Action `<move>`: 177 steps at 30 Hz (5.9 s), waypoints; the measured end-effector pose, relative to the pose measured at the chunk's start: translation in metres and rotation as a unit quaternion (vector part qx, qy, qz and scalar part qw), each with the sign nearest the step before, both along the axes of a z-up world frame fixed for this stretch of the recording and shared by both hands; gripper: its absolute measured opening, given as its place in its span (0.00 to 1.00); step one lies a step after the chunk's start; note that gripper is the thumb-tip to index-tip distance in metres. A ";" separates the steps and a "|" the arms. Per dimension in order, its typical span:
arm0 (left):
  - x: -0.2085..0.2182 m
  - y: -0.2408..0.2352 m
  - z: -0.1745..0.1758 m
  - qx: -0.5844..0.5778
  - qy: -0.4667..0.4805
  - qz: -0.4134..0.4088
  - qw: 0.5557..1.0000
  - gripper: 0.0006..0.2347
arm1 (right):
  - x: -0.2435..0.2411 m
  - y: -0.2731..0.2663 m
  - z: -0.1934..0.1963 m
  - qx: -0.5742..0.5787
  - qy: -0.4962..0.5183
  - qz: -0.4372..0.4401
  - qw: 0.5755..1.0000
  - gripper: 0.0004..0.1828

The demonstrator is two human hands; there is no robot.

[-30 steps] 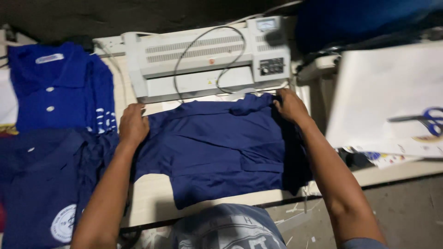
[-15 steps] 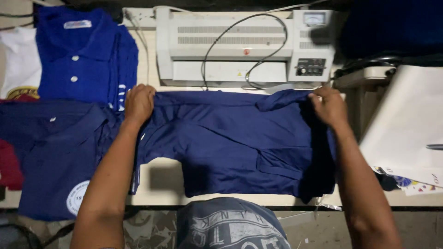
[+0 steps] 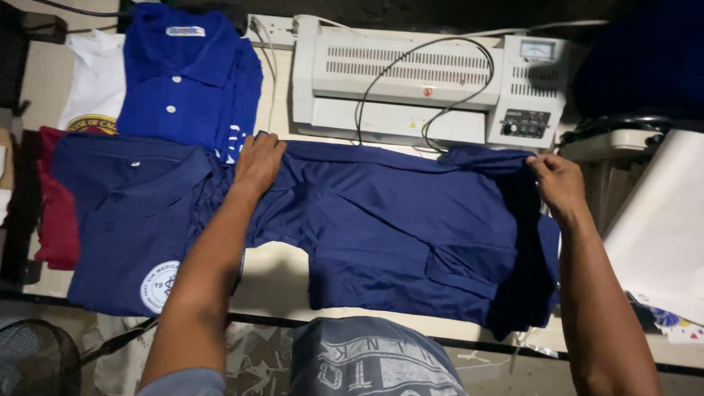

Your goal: Folding several blue polo shirts and placing them in a stack.

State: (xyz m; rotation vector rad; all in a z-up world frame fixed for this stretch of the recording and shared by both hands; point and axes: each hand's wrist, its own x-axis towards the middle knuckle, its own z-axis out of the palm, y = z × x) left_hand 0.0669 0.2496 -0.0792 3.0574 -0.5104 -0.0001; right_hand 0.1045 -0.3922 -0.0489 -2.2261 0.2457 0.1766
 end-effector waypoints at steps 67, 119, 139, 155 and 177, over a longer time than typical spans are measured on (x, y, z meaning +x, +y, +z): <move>-0.148 -0.074 0.063 -0.082 0.024 0.216 0.973 0.20 | -0.168 0.087 0.026 -0.289 -0.115 0.088 0.946 0.42; -0.149 -0.180 0.062 -0.278 0.102 0.252 0.921 0.14 | -0.208 0.181 0.019 0.164 0.099 -0.095 0.977 0.27; -0.128 -0.142 0.144 -0.822 0.280 0.238 0.434 0.33 | -0.236 0.171 0.037 0.348 0.113 -0.022 0.930 0.19; -0.143 -0.256 0.079 -0.445 0.150 0.066 0.880 0.21 | -0.232 0.098 -0.046 0.351 0.080 -0.183 0.915 0.22; -0.146 -0.315 0.170 -0.564 0.402 0.017 0.721 0.24 | -0.239 0.134 0.014 0.468 0.275 -0.286 0.790 0.34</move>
